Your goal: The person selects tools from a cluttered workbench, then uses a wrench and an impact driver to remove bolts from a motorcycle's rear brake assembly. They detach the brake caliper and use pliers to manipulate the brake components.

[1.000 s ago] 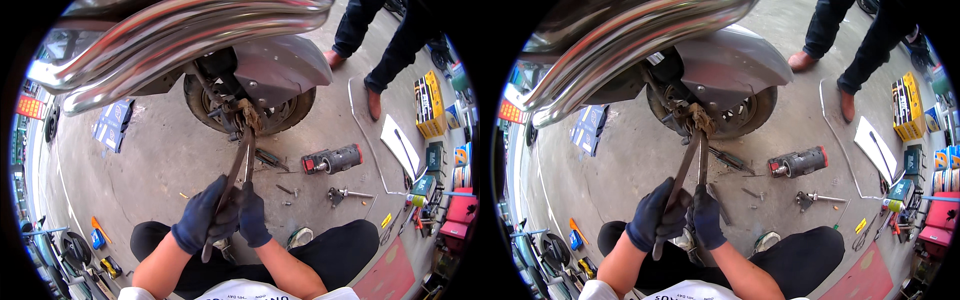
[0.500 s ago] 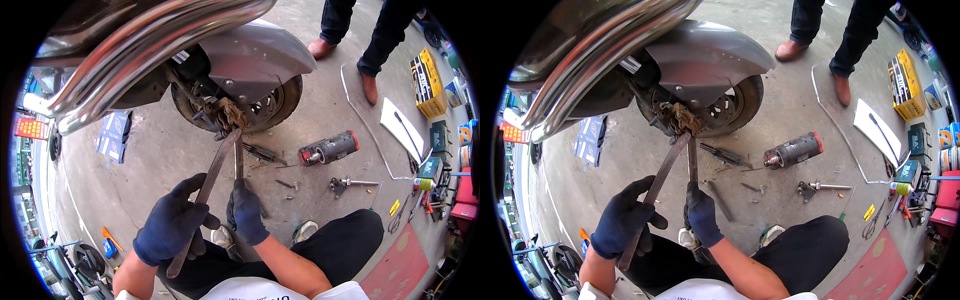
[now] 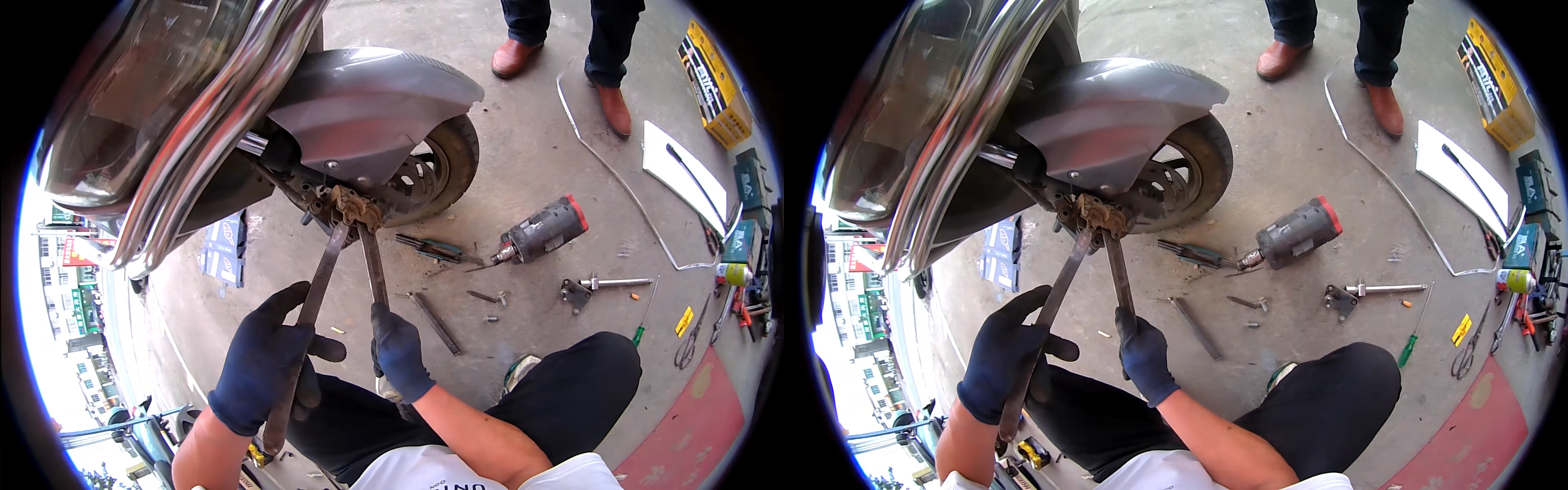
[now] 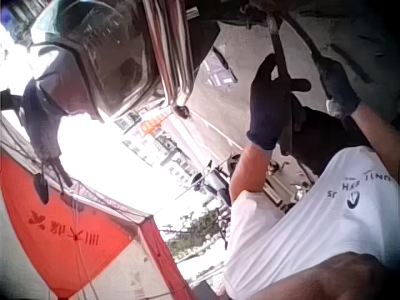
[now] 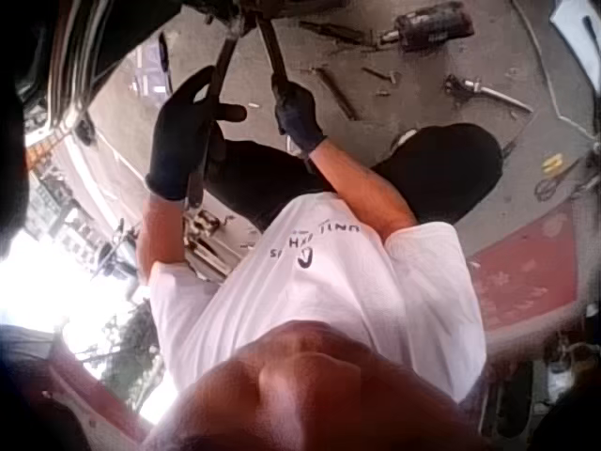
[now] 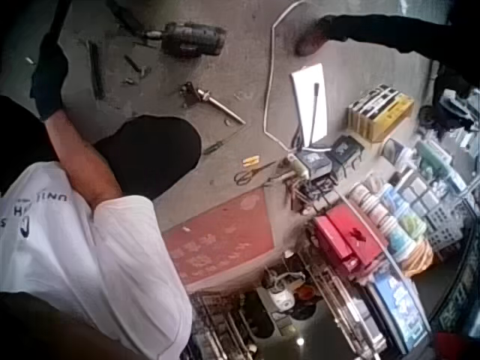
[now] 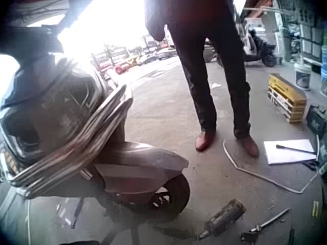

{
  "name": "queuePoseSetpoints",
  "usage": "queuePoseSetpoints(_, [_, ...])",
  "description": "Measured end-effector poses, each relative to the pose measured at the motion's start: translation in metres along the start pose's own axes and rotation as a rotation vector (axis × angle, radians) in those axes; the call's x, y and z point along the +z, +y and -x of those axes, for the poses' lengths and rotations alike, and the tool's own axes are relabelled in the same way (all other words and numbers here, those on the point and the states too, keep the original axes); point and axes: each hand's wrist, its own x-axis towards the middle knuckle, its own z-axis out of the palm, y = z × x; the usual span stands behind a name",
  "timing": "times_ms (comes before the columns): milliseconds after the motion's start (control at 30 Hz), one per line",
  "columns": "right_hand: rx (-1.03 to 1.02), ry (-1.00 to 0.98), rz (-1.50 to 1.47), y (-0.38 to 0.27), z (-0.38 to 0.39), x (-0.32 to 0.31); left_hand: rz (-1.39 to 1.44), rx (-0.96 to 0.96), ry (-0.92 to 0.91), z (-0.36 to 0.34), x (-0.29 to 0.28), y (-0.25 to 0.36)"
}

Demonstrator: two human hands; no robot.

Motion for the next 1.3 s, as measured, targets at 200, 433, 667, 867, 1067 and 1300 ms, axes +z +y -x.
queuePoseSetpoints(200, [-0.031, 0.028, 0.028, 0.002, 0.001, 0.002, 0.049, 0.018, 0.010, 0.001, 0.019, 0.022])
queuePoseSetpoints(433, [-0.180, 0.082, 0.134, 0.008, 0.003, 0.005, 0.011, -0.025, 0.006, -0.003, 0.031, 0.031])
queuePoseSetpoints(667, [-0.149, 0.058, 0.114, 0.007, 0.004, 0.002, 0.054, -0.017, 0.063, -0.006, 0.035, 0.015])
queuePoseSetpoints(867, [-0.064, 0.019, 0.092, -0.008, 0.007, -0.002, 0.169, 0.063, 0.038, -0.006, 0.045, 0.014])
queuePoseSetpoints(1067, [-0.082, -0.016, 0.078, 0.002, -0.004, -0.007, 0.035, 0.075, 0.120, -0.011, 0.044, -0.011])
queuePoseSetpoints(1300, [-0.010, -0.103, 0.077, 0.006, -0.016, -0.016, 0.138, 0.075, 0.002, -0.042, 0.005, -0.036])
